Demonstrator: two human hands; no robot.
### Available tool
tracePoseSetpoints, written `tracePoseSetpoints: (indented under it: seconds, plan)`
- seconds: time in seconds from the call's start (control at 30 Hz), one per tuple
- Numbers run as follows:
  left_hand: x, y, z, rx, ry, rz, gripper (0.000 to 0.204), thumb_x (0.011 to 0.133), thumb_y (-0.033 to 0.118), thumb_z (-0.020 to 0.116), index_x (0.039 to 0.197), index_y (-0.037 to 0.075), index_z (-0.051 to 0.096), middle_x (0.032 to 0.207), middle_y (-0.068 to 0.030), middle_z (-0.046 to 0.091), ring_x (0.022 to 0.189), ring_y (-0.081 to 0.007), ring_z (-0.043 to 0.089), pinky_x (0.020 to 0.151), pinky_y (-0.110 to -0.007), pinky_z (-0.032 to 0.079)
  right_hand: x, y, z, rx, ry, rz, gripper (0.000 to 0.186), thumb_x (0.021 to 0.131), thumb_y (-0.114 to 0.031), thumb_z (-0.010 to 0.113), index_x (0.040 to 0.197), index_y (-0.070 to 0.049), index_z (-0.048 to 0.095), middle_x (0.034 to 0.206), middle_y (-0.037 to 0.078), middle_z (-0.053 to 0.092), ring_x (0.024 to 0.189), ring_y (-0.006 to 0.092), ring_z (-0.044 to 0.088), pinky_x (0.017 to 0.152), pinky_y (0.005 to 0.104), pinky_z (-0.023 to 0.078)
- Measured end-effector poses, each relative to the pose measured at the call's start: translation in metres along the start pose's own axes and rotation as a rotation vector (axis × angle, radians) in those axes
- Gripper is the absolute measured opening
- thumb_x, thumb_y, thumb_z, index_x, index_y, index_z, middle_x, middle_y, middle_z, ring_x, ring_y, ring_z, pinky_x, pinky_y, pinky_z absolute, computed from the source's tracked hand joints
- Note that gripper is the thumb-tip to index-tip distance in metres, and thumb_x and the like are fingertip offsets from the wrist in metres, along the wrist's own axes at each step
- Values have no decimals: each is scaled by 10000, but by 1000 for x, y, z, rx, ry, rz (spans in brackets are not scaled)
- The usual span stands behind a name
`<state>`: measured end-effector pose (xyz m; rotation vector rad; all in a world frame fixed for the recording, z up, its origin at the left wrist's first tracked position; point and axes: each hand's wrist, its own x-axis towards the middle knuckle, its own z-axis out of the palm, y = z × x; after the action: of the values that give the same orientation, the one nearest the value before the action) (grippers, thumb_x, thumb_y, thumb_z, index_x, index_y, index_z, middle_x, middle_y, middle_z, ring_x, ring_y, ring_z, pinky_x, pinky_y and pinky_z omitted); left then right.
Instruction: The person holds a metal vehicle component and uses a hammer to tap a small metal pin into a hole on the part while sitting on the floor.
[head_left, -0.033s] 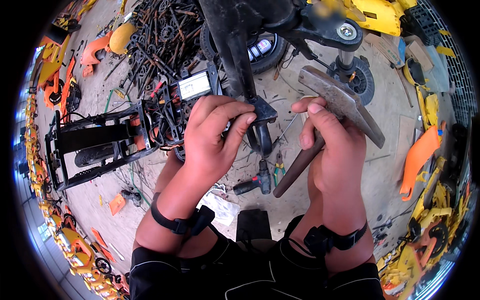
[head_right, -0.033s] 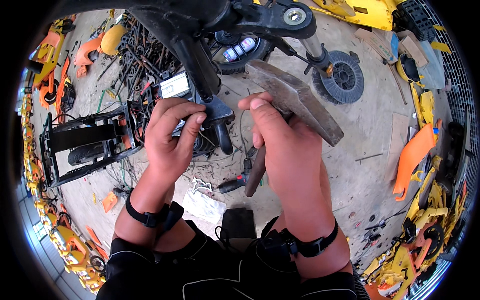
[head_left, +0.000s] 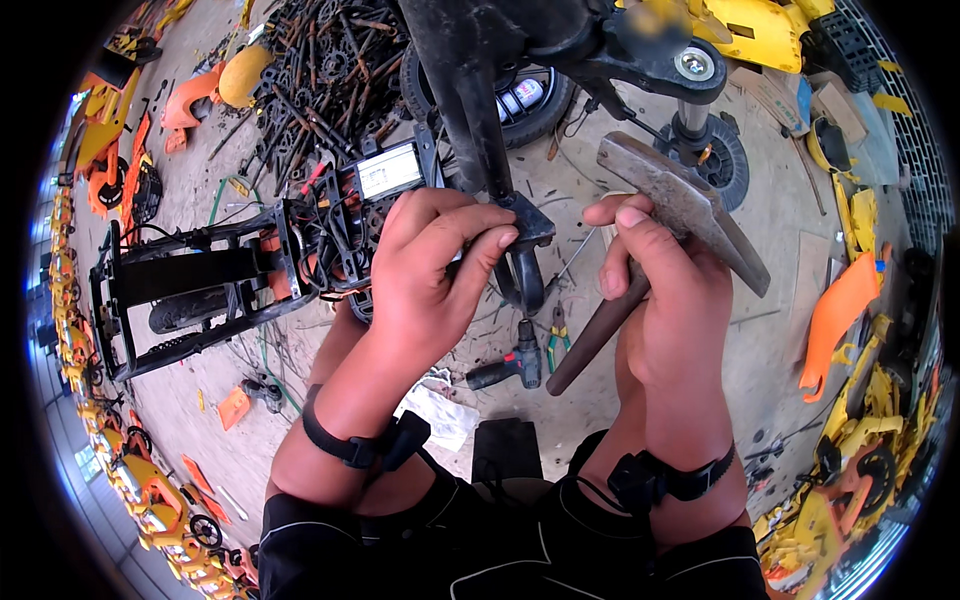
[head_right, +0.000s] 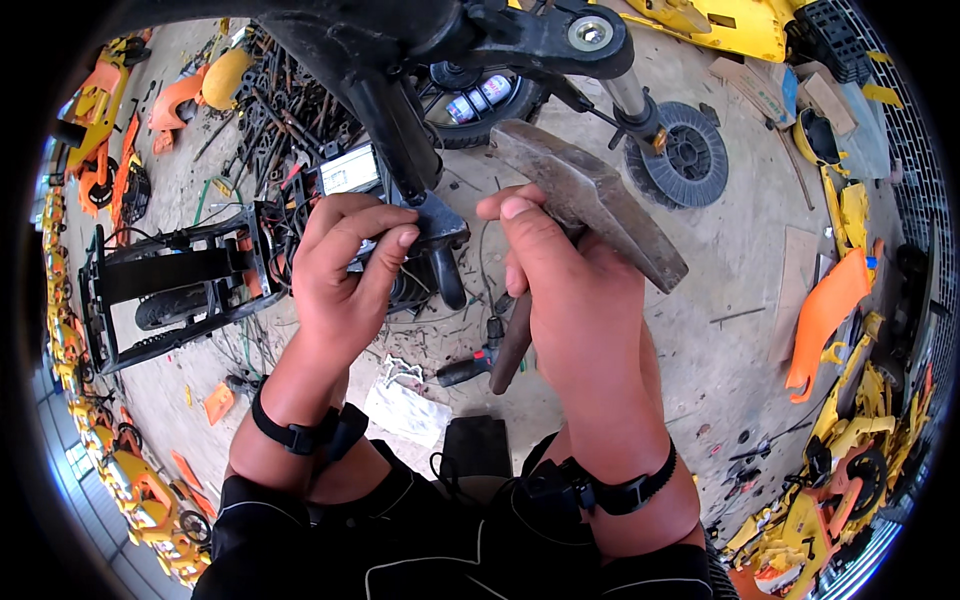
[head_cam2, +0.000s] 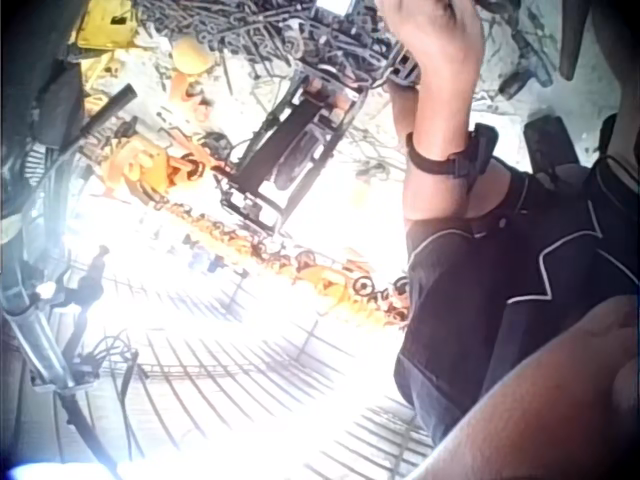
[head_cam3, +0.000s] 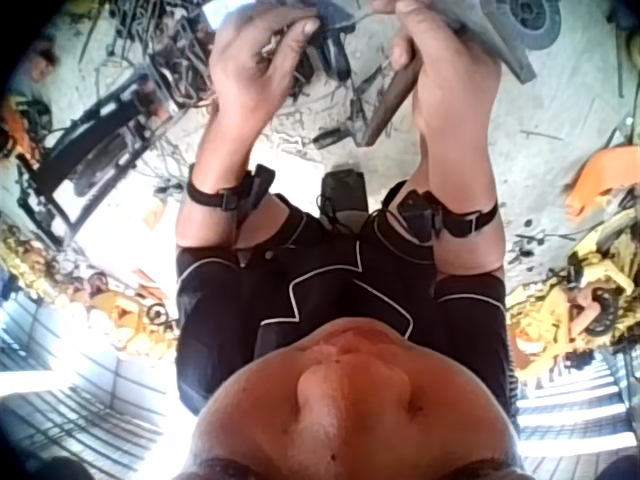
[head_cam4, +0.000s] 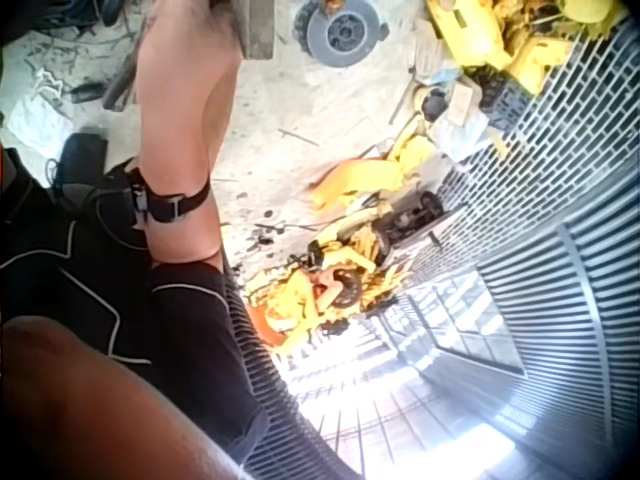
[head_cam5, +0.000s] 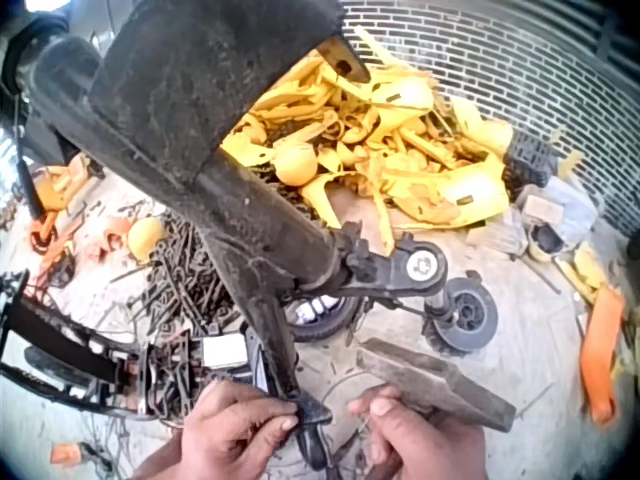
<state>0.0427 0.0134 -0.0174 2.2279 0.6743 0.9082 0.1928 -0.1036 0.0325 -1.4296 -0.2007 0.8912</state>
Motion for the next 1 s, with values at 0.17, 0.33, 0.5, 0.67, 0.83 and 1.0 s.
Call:
tracePoseSetpoints:
  seconds: [0.17,0.33,0.5,0.67,0.83,1.0]
  plan:
    - [1,5,5,-106,-50,-203,199,800,72,822,993,60,775,826,-67,589,790,-214,592,689,-331,481,1,-3,2,-60,3,10,202,917,-68,626,1100,16,641,956,161,706,605,120,516,594,259,421]
    - [4,11,2,-90,-92,-278,218,802,81,824,1013,60,776,814,-62,568,761,-201,570,666,-327,471,3,-8,0,-98,-18,-14,263,927,-84,626,1166,24,632,949,160,701,592,120,513,577,265,423]
    - [6,13,-5,-123,-125,-341,231,813,85,818,1037,59,770,828,-69,570,764,-200,573,665,-322,475,2,-7,2,-83,15,-93,235,976,-165,628,1134,9,624,922,139,679,575,115,498,545,275,416]
    - [1,7,-9,-219,-101,-322,264,830,70,801,1086,50,740,915,-85,610,790,-199,590,704,-321,505,-4,-3,4,-76,61,-168,296,1030,-305,609,1019,-9,630,858,70,636,584,77,477,546,241,382]
    - [-7,-2,-16,-245,-114,-295,306,853,68,790,1142,49,691,981,-45,621,831,-138,574,731,-277,483,-10,6,1,-127,58,-347,303,1011,-305,660,1050,-10,601,845,27,590,679,61,488,610,230,396]
    - [-16,-4,-17,-263,-98,-317,376,843,99,796,1186,31,660,1046,-77,635,876,-179,582,749,-310,491,-12,-1,2,-503,-49,-525,315,971,-294,706,1072,-10,614,900,9,587,752,75,493,674,235,403]
